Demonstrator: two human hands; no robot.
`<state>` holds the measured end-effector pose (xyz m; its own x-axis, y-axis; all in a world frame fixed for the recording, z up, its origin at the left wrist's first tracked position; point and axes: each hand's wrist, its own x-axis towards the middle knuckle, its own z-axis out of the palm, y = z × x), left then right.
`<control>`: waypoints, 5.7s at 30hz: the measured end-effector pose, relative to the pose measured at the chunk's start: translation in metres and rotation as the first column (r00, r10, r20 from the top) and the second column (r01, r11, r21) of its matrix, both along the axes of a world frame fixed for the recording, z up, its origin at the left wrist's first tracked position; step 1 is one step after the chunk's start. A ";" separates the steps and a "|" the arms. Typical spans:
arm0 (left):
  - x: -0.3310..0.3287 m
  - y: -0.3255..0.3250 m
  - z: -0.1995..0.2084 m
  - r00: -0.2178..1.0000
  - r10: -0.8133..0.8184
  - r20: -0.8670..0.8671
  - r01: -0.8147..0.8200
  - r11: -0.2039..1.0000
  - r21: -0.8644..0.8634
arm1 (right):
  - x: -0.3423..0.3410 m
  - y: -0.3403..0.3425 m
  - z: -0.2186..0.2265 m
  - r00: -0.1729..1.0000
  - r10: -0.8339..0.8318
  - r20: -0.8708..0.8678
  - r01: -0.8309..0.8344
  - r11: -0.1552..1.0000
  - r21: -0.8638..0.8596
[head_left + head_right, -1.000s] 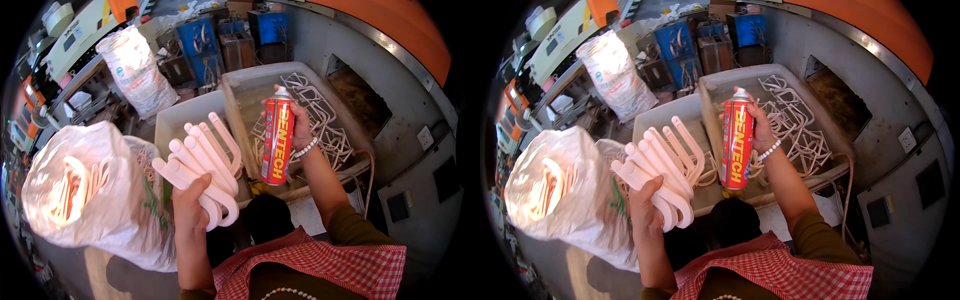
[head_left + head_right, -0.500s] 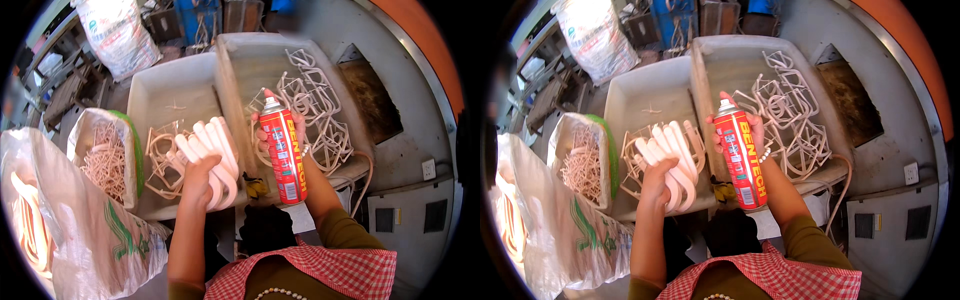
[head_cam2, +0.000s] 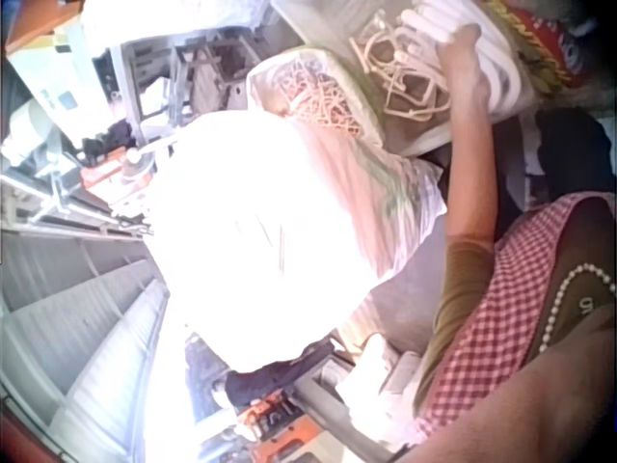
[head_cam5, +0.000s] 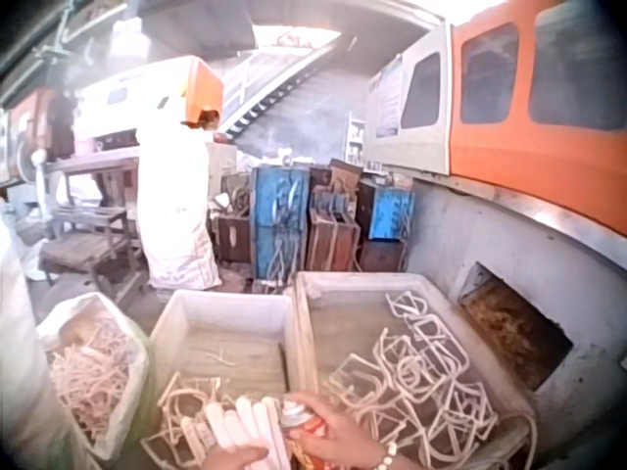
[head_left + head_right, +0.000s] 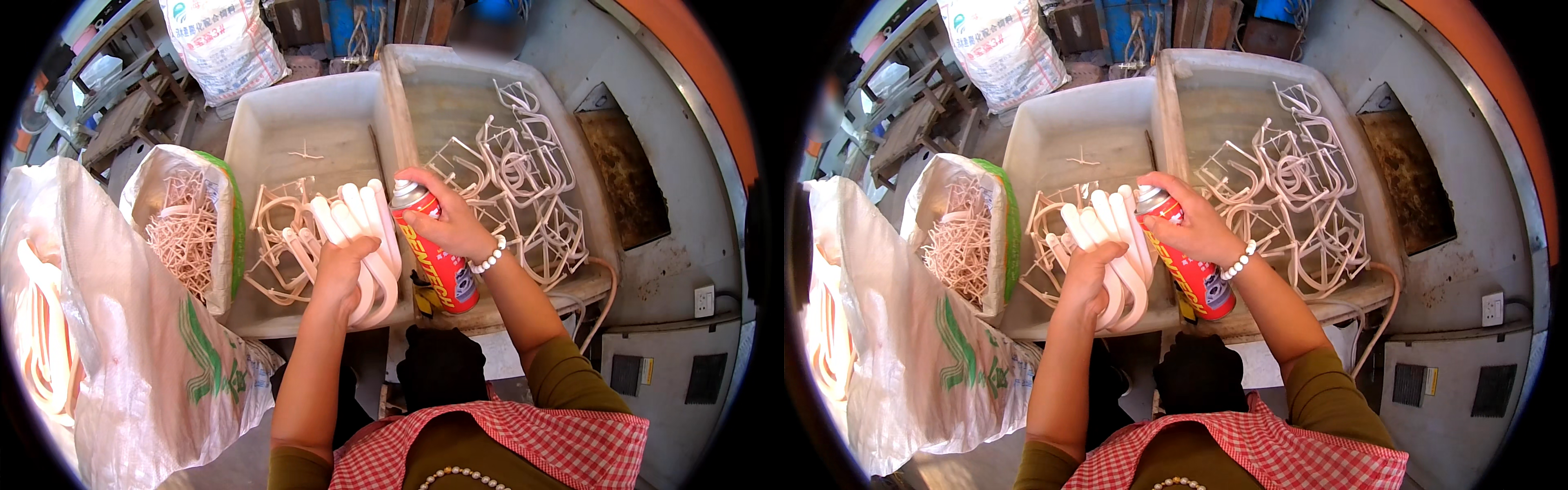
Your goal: The person assembles white plastic hangers by inserting curved plastic rods into wire frames. They pick up the components from bins, fit them together, and occasionally wipe the plastic parts with a yellow cloth. The finished hangers are placed into a large white sack.
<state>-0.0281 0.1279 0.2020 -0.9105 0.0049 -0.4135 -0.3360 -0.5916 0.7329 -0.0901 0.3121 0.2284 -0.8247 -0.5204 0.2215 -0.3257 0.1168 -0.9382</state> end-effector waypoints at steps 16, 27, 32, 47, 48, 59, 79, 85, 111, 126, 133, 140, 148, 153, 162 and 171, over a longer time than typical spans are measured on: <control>-0.006 0.001 -0.002 1.000 -0.024 0.000 0.024 1.000 -0.014 | 0.012 -0.006 0.003 0.985 0.024 -0.170 0.012 0.979 0.205; -0.005 0.009 -0.010 0.990 -0.132 -0.052 0.127 0.988 -0.088 | 0.011 -0.014 0.011 0.972 0.025 -0.234 0.022 0.981 0.195; -0.004 0.004 -0.010 0.983 -0.184 -0.004 0.182 0.979 -0.091 | 0.016 -0.017 0.016 0.974 0.059 -0.217 -0.013 0.978 0.209; -0.006 0.003 -0.010 0.980 -0.198 -0.011 0.196 0.975 -0.106 | 0.022 0.005 0.001 0.980 -0.057 -0.192 0.105 0.962 0.253; -0.006 0.003 -0.012 0.979 -0.203 -0.014 0.200 0.973 -0.112 | 0.023 0.006 0.000 0.978 -0.066 -0.198 0.115 0.963 0.243; -0.002 0.019 -0.011 0.960 -0.279 0.005 0.275 0.945 -0.178 | 0.033 0.024 0.008 0.974 -0.110 -0.199 0.154 0.963 0.220; 0.003 0.017 -0.006 0.982 -0.158 0.101 0.172 0.974 -0.145 | 0.267 0.239 -0.172 0.640 -0.767 -0.056 0.633 0.484 0.604; 0.004 0.033 -0.007 0.972 -0.226 0.068 0.235 0.955 -0.181 | 0.286 0.245 -0.248 0.413 -0.899 -0.142 0.742 0.242 0.625; 0.005 0.006 -0.006 0.974 -0.193 0.119 0.202 0.977 -0.070 | 0.133 0.077 -0.182 0.950 -0.269 -0.159 0.312 0.833 0.457; 0.009 0.018 -0.011 0.991 -0.127 0.033 0.131 0.972 -0.194 | 0.015 -0.069 -0.038 0.920 -0.325 -0.219 0.334 0.943 0.004; 0.009 0.002 -0.017 0.990 -0.139 -0.027 0.125 0.949 -0.290 | 0.008 -0.057 -0.081 0.957 -0.270 -0.111 0.227 0.928 -0.296; 0.022 0.001 0.007 0.996 -0.092 0.020 0.094 0.969 -0.229 | 0.008 -0.005 -0.108 0.820 -0.377 0.431 0.466 0.876 -0.121; 0.026 0.003 -0.002 0.988 -0.157 -0.003 0.155 0.974 -0.166 | 0.019 -0.045 -0.060 0.979 -0.177 0.100 0.194 0.960 -0.202; 0.024 0.006 -0.001 0.986 -0.167 0.005 0.166 0.970 -0.175 | -0.014 -0.062 -0.065 0.847 -0.448 0.287 0.518 0.818 -0.250; 0.025 0.002 -0.002 0.995 -0.083 0.047 0.087 0.992 -0.096 | 0.031 -0.038 -0.073 0.990 -0.140 0.007 0.136 0.948 -0.288; 0.028 0.004 0.001 0.987 -0.131 0.088 0.140 0.985 -0.099 | -0.005 0.014 -0.135 0.696 -0.239 0.677 0.616 0.683 -0.392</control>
